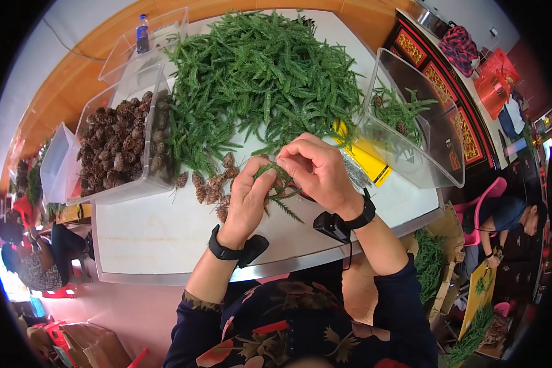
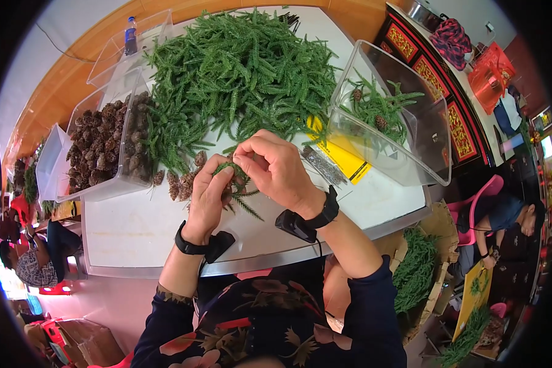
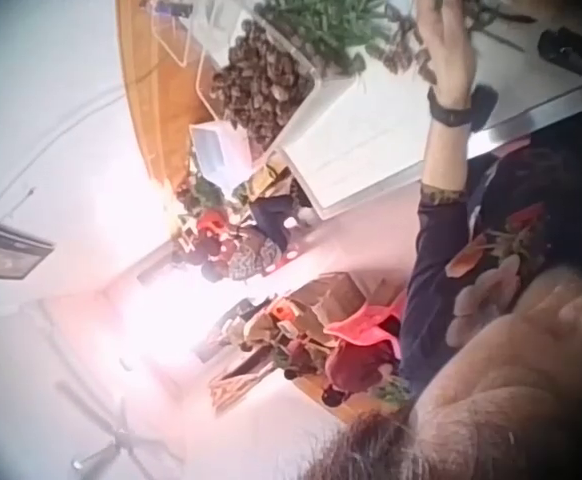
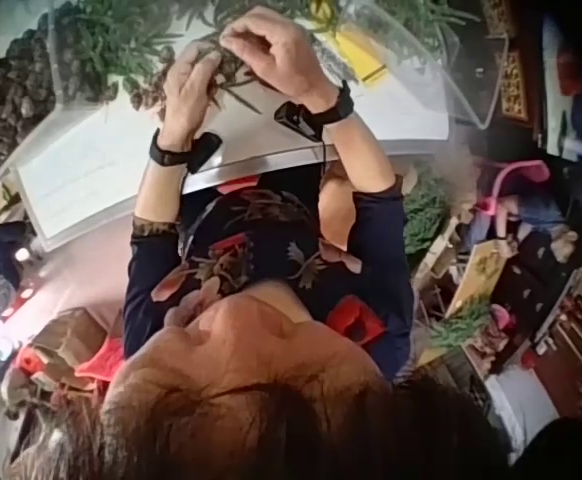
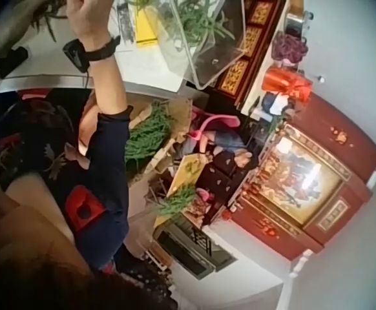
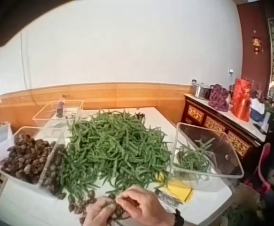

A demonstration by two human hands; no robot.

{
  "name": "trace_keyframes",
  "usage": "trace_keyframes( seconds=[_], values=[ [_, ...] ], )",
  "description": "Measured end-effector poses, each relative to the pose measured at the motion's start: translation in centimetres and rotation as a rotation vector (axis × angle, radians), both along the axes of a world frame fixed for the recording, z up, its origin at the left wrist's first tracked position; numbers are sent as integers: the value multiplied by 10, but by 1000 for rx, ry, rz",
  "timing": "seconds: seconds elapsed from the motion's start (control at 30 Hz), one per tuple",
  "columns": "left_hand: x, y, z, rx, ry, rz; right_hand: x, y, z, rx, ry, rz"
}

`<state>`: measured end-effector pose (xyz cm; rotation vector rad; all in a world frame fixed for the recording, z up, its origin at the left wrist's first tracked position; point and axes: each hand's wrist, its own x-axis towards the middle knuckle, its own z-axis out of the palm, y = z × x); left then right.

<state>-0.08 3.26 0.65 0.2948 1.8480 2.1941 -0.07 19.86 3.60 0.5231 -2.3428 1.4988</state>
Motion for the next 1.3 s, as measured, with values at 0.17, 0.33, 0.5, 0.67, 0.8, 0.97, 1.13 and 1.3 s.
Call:
trace_keyframes(
  seconds=[0.17,0.33,0.5,0.67,0.8,0.97,1.13,1.3],
  values=[
    [-1,-7,5,12,-61,-99,-6,7,1,175,332,68],
    [-2,-12,9,-13,-141,-226,-19,25,18,244,309,270],
    [0,-13,16,44,-220,-293,-25,28,28,251,132,423],
    [0,-13,16,50,-183,-282,-23,25,30,352,309,370],
    [-1,-13,3,-111,39,-205,-20,20,29,486,372,303],
    [6,-5,10,-471,429,-3,-14,14,27,643,246,202],
    [11,3,11,-752,715,195,-4,5,28,663,127,101],
    [7,0,9,-623,629,180,0,4,22,363,-212,22]
  ],
)
